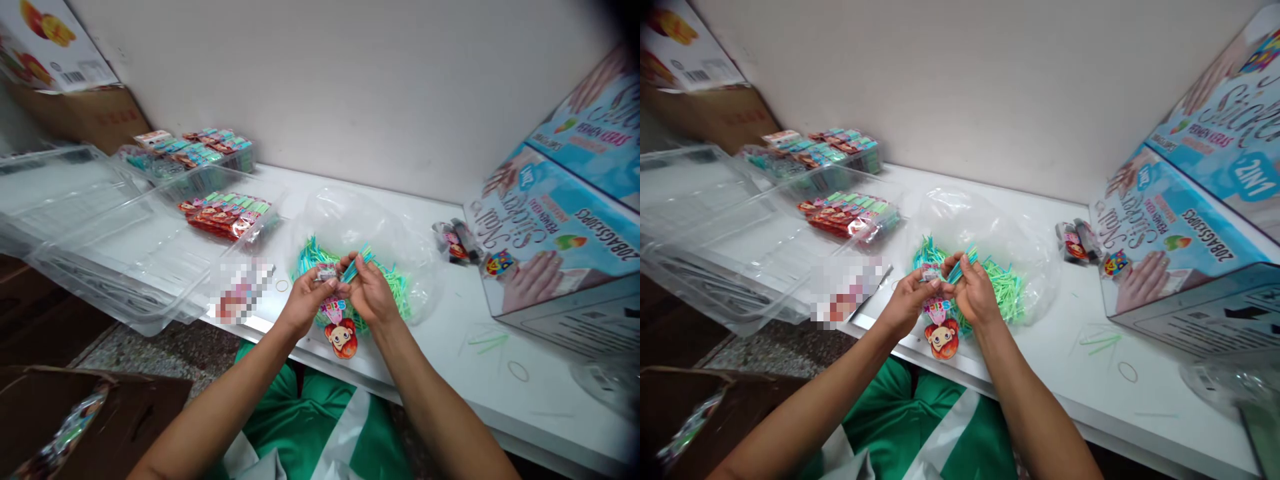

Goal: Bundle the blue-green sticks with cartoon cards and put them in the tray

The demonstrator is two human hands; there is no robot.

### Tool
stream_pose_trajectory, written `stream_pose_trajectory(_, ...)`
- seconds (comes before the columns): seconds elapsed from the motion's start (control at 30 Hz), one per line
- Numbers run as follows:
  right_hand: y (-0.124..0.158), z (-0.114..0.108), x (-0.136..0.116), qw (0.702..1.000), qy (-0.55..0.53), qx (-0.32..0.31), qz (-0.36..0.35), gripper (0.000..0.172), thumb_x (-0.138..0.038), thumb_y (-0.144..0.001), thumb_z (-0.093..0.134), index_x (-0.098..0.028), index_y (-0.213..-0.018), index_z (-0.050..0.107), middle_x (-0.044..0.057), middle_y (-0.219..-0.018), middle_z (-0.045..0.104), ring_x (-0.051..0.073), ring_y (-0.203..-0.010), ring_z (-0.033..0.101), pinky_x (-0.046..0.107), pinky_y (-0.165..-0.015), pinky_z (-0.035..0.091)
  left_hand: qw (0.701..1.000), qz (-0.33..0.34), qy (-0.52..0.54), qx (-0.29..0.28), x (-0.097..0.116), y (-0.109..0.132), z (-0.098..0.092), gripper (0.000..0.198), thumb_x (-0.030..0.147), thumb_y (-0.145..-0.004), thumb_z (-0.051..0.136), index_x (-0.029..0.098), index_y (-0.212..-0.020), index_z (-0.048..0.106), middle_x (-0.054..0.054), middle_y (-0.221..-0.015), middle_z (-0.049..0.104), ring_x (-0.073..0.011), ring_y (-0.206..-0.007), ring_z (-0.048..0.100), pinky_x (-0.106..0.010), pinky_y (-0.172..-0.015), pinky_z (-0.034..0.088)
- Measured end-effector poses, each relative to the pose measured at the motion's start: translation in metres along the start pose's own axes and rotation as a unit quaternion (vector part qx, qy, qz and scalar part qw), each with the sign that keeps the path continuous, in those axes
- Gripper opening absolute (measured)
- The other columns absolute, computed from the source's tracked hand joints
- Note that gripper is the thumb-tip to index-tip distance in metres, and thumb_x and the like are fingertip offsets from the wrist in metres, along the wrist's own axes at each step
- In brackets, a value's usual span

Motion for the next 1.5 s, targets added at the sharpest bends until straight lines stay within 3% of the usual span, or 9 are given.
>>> stream_pose_trajectory(0.17, 0.01, -0.001, -0.026, 0.963, 0.261, -0.042, -0.057, 0.031, -0.051, -0.09, 0.037, -0.021, -0.088, 0.047, 0.003, -0.082, 0.06, 0.015, -0.077, 0.057, 0.029, -0.071, 0.046, 0.999, 0.0, -0.045, 0.02, 0.001, -0.001, -0.014, 0.031, 0.032, -0.069, 0.072, 0.014, -0.089, 0.058, -0.006, -0.078, 0.071, -0.0176, -0.073, 0.067, -0.033, -0.078, 0.05)
stream_pose_trajectory(0.3, 0.018, 0.018, -0.053, 0.807, 0.554, -0.182, -0.098, 0.027, -0.042, -0.094, 0.031, -0.021, -0.084, 0.045, -0.001, -0.073, 0.054, 0.013, -0.065, 0.051, 0.025, -0.064, 0.04, 0.978, 0.057, -0.197, 0.02, 0.021, 0.004, -0.02, 0.022, 0.032, -0.071, 0.069, 0.016, -0.082, 0.056, -0.004, -0.078, 0.068, -0.0165, -0.075, 0.064, -0.028, -0.073, 0.046)
stream_pose_trajectory(0.43, 0.024, 0.039, -0.066, 0.659, 0.687, -0.274, -0.14, 0.022, -0.035, -0.094, 0.033, -0.021, -0.085, 0.048, 0.002, -0.079, 0.057, 0.015, -0.069, 0.051, 0.025, -0.062, 0.035, 0.912, 0.134, -0.387, 0.034, 0.042, 0.014, -0.017, 0.013, 0.03, -0.075, 0.064, 0.019, -0.074, 0.056, -0.001, -0.074, 0.063, -0.0165, -0.074, 0.059, -0.026, -0.071, 0.041)
stream_pose_trajectory(0.6, 0.029, 0.051, -0.057, 0.58, 0.732, -0.331, -0.132, 0.021, -0.034, -0.092, 0.039, -0.02, -0.082, 0.051, 0.003, -0.072, 0.058, 0.015, -0.061, 0.05, 0.025, -0.055, 0.028, 0.826, 0.19, -0.53, -0.012, 0.049, 0.021, -0.006, 0.008, 0.028, -0.084, 0.05, 0.021, -0.082, 0.054, -0.002, -0.075, 0.059, -0.017, -0.07, 0.055, -0.027, -0.068, 0.038)
stream_pose_trajectory(0.83, 0.032, 0.045, -0.038, 0.558, 0.749, -0.353, -0.06, 0.017, -0.024, -0.088, 0.044, -0.016, -0.098, 0.056, 0.009, -0.077, 0.067, 0.019, -0.061, 0.058, 0.027, -0.052, 0.031, 0.739, 0.276, -0.61, -0.079, 0.047, 0.023, 0.011, 0.011, 0.023, -0.086, 0.043, 0.021, -0.079, 0.051, -0.006, -0.074, 0.056, -0.022, -0.078, 0.053, -0.039, -0.092, 0.033)
stream_pose_trajectory(0.93, 0.031, 0.045, -0.032, 0.585, 0.735, -0.342, -0.023, 0.048, -0.009, -0.076, 0.049, -0.016, -0.124, 0.049, 0.011, -0.086, 0.07, 0.022, -0.069, 0.063, 0.028, -0.057, 0.038, 0.738, 0.253, -0.619, -0.091, 0.041, 0.023, 0.017, 0.01, 0.023, -0.086, 0.044, 0.021, -0.082, 0.053, -0.007, -0.072, 0.058, -0.0238, -0.078, 0.054, -0.038, -0.087, 0.035)
stream_pose_trajectory(1.07, 0.029, 0.051, -0.031, 0.612, 0.711, -0.347, 0.004, 0.074, -0.003, -0.069, 0.049, -0.016, -0.14, 0.032, 0.012, -0.098, 0.069, 0.025, -0.081, 0.065, 0.029, -0.062, 0.043, 0.781, 0.209, -0.582, -0.091, 0.04, 0.028, 0.023, 0.01, 0.029, -0.086, 0.046, 0.021, -0.086, 0.053, -0.004, -0.064, 0.059, -0.0214, -0.065, 0.055, -0.028, -0.064, 0.038)
stream_pose_trajectory(1.27, 0.034, 0.069, -0.046, 0.662, 0.61, -0.436, -0.011, 0.046, -0.029, -0.085, 0.051, -0.023, -0.13, 0.046, 0.007, -0.113, 0.063, 0.022, -0.097, 0.06, 0.027, -0.075, 0.043, 0.879, 0.104, -0.458, -0.081, 0.031, 0.03, 0.009, 0.019, 0.035, -0.089, 0.039, 0.022, -0.081, 0.052, -0.002, -0.066, 0.063, -0.016, -0.056, 0.056, -0.025, -0.057, 0.037)
stream_pose_trajectory(1.5, 0.016, 0.072, -0.043, 0.705, 0.636, -0.311, -0.037, 0.035, -0.038, -0.094, 0.033, -0.02, -0.118, 0.051, 0.007, -0.086, 0.068, 0.018, -0.073, 0.061, 0.026, -0.066, 0.041, 0.935, 0.008, -0.323, -0.144, 0.004, 0.029, 0.013, 0.024, 0.042, -0.086, 0.045, 0.019, -0.087, 0.053, -0.003, -0.07, 0.062, -0.0127, -0.052, 0.054, -0.023, -0.052, 0.04)
Point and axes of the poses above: each hand's wrist, its own y-axis away from the middle knuckle, its own z-axis out of the palm, x = y × z, the point moved 10 cm from there along -y, towards the middle knuckle
